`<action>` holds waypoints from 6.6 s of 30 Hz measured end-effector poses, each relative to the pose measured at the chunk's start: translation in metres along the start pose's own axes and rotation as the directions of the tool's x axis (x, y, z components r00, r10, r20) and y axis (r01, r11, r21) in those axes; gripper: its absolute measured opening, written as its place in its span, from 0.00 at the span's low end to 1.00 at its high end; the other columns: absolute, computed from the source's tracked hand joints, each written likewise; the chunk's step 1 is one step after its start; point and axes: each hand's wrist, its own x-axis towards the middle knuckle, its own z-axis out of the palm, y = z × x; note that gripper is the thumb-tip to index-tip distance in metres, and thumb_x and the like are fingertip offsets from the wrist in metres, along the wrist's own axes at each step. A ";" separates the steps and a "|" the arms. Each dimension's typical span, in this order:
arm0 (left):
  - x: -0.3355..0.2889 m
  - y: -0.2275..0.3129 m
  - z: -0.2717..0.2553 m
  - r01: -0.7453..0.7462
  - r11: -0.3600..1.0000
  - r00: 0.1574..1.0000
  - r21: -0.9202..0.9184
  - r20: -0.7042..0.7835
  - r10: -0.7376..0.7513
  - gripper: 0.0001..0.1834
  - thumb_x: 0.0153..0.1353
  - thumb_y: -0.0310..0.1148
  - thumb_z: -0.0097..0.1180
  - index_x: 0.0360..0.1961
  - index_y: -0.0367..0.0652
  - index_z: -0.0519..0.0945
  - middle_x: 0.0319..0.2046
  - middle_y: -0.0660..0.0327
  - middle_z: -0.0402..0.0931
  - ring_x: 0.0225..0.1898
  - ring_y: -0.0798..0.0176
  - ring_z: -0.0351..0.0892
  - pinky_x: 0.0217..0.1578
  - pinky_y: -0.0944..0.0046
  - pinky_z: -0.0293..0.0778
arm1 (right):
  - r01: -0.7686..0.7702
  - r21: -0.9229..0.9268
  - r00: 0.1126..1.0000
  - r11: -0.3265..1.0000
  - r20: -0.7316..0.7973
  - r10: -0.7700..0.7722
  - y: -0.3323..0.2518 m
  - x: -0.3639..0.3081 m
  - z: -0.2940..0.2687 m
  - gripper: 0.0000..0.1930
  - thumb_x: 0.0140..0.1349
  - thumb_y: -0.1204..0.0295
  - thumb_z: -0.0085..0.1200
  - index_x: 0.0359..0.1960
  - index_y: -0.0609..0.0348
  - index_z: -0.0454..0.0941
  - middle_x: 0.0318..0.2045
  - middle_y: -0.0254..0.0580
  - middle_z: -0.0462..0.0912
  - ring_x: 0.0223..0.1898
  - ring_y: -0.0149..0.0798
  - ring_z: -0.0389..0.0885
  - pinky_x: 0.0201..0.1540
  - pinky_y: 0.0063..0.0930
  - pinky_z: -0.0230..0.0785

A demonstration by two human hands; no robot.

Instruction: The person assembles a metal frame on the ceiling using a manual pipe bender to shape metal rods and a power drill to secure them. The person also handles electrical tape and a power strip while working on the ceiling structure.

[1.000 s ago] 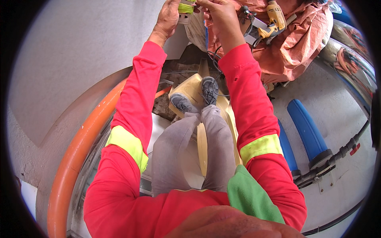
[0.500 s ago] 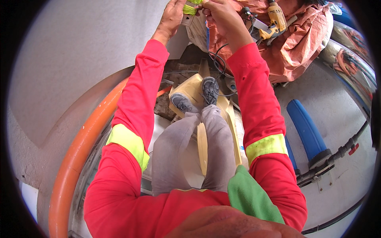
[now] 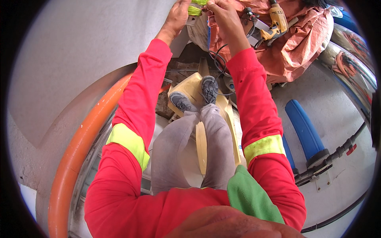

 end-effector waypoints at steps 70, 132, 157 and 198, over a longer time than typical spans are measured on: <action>-0.027 0.031 0.011 0.301 0.940 0.921 -0.157 0.304 -0.244 0.44 0.65 0.77 0.35 0.36 0.45 0.84 0.22 0.64 0.81 0.22 0.68 0.80 0.26 0.68 0.78 | -0.051 0.530 0.952 0.846 -0.231 0.202 0.023 0.006 -0.004 0.17 0.66 0.72 0.62 0.55 0.64 0.80 0.43 0.38 0.85 0.39 0.32 0.85 0.40 0.25 0.79; -0.082 0.000 0.050 0.287 0.954 0.795 -0.085 0.576 -0.188 0.37 0.67 0.64 0.54 0.55 0.37 0.81 0.44 0.58 0.85 0.42 0.65 0.84 0.45 0.65 0.80 | 0.417 -0.900 0.853 0.130 0.337 -0.398 -0.184 0.062 -0.097 0.12 0.70 0.69 0.54 0.51 0.58 0.81 0.36 0.36 0.86 0.36 0.29 0.83 0.33 0.24 0.73; -0.031 0.046 0.029 0.588 0.698 0.688 -0.409 0.707 -0.166 0.44 0.62 0.69 0.54 0.58 0.35 0.75 0.38 0.54 0.85 0.30 0.62 0.86 0.30 0.66 0.82 | 0.315 -0.290 0.912 0.904 0.357 -0.203 -0.022 0.002 -0.105 0.12 0.70 0.68 0.60 0.50 0.61 0.84 0.38 0.26 0.84 0.40 0.21 0.79 0.45 0.19 0.69; -0.047 0.036 0.081 0.410 0.868 0.868 -0.281 0.411 -0.278 0.28 0.73 0.57 0.51 0.54 0.41 0.76 0.35 0.55 0.85 0.26 0.67 0.82 0.20 0.68 0.80 | -0.083 -0.559 0.978 0.825 0.111 0.174 -0.057 -0.091 -0.166 0.14 0.66 0.65 0.65 0.46 0.65 0.85 0.34 0.26 0.82 0.36 0.21 0.75 0.42 0.19 0.68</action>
